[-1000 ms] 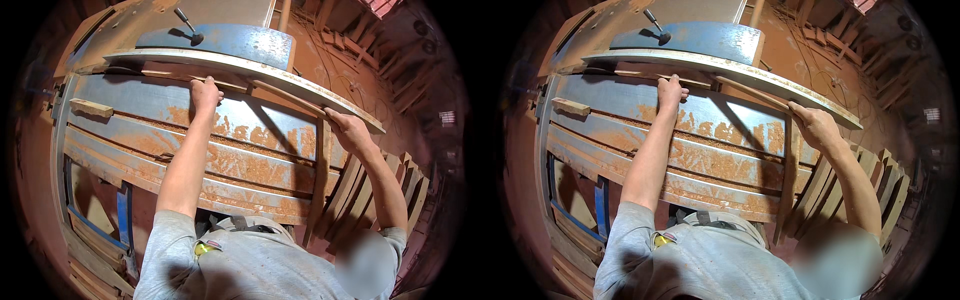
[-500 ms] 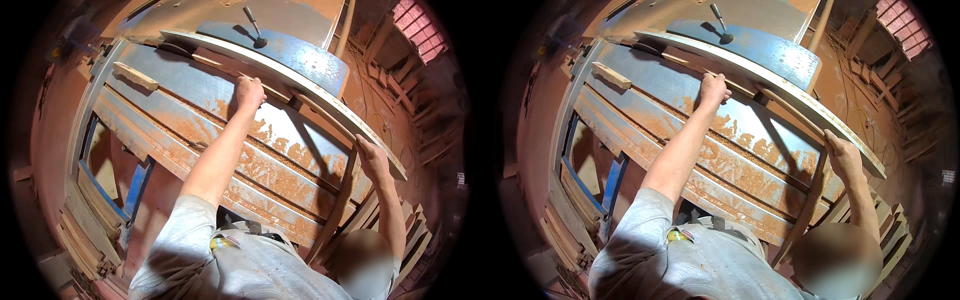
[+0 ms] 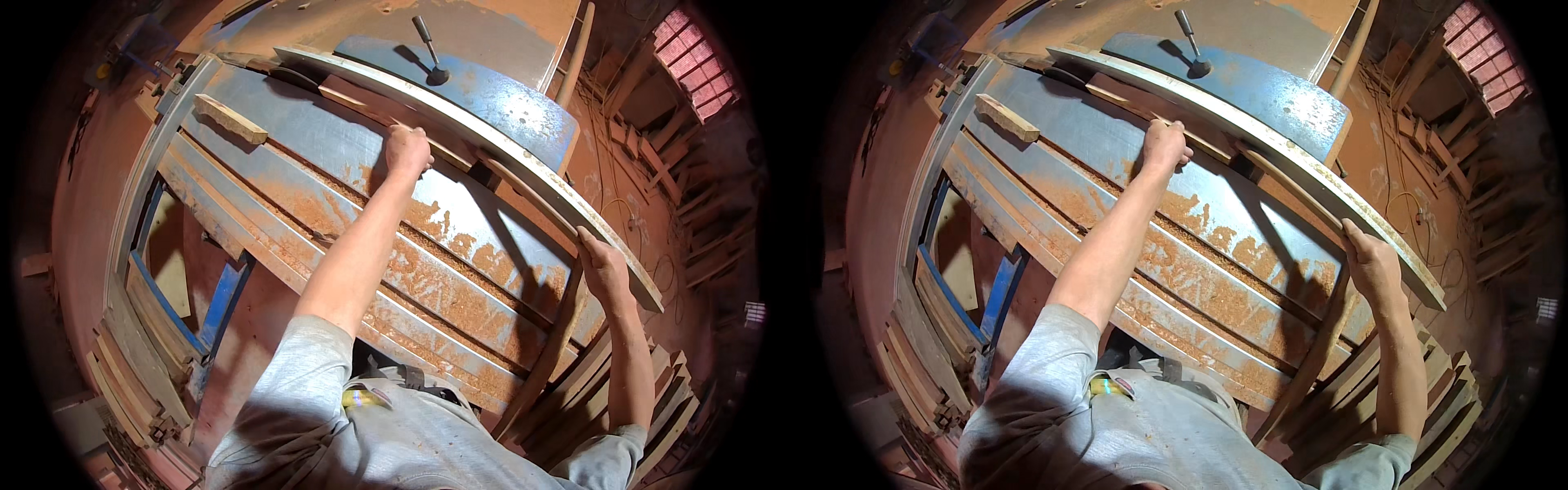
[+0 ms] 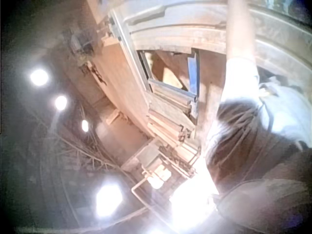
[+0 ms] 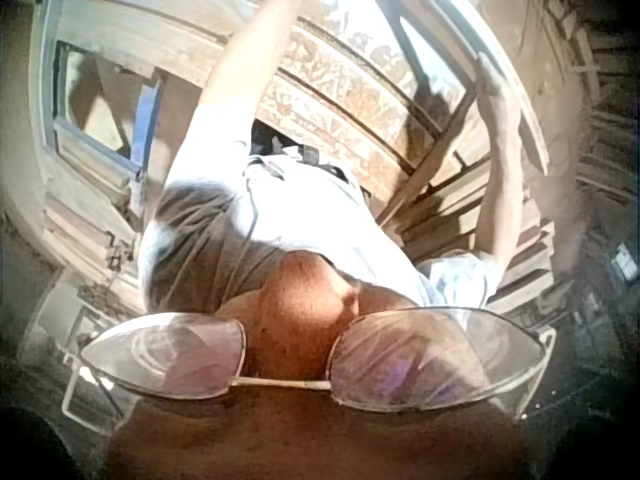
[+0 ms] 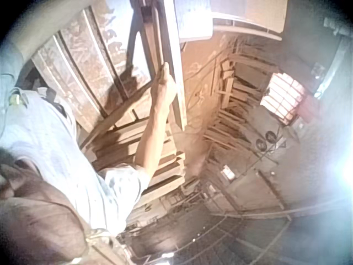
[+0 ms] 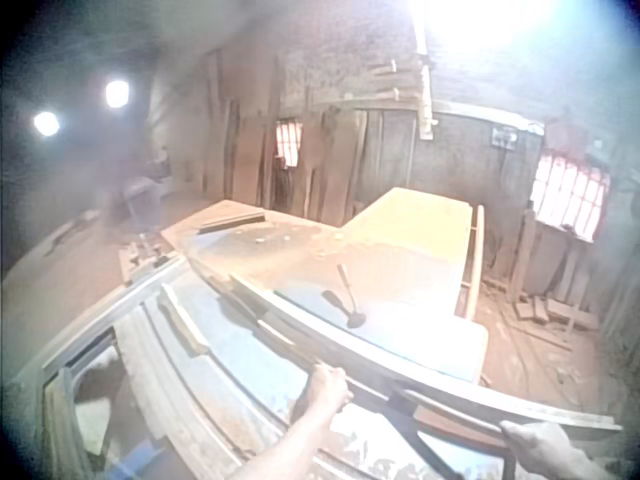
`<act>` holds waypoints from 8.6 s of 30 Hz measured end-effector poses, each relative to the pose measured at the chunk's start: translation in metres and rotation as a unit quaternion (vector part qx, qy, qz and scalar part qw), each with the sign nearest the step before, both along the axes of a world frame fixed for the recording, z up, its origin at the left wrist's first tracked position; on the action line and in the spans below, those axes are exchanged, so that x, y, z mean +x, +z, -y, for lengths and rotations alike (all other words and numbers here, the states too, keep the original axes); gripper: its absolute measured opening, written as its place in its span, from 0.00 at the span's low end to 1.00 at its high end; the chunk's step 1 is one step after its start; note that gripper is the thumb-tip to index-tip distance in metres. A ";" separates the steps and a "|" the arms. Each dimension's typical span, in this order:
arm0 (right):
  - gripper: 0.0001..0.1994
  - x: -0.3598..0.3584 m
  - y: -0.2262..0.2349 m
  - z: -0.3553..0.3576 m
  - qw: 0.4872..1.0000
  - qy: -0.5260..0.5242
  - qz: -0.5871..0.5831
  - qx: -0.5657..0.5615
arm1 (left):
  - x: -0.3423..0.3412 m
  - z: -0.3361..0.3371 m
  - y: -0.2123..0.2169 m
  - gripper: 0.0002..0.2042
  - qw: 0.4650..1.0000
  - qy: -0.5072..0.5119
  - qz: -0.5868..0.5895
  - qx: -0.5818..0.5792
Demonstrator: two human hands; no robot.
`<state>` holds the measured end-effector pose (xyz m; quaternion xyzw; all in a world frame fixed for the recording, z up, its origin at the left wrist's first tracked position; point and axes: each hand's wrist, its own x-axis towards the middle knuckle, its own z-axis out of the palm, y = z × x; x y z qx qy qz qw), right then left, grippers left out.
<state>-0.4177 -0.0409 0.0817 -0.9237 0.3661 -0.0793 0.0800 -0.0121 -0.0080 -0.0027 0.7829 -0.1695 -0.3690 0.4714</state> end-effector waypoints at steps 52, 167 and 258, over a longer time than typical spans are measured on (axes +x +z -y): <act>0.13 0.098 -0.002 0.004 0.999 -0.021 -0.031 0.022 | 0.027 -0.004 -0.001 0.17 0.999 0.024 0.011 -0.019; 0.10 0.446 0.033 0.003 0.998 -0.010 -0.053 0.027 | 0.623 -0.046 0.015 0.05 0.635 -0.295 0.711 0.065; 0.19 0.179 -0.017 -0.297 0.732 -0.341 0.370 0.460 | 0.319 -0.242 -0.012 0.16 0.911 0.124 -0.237 -0.315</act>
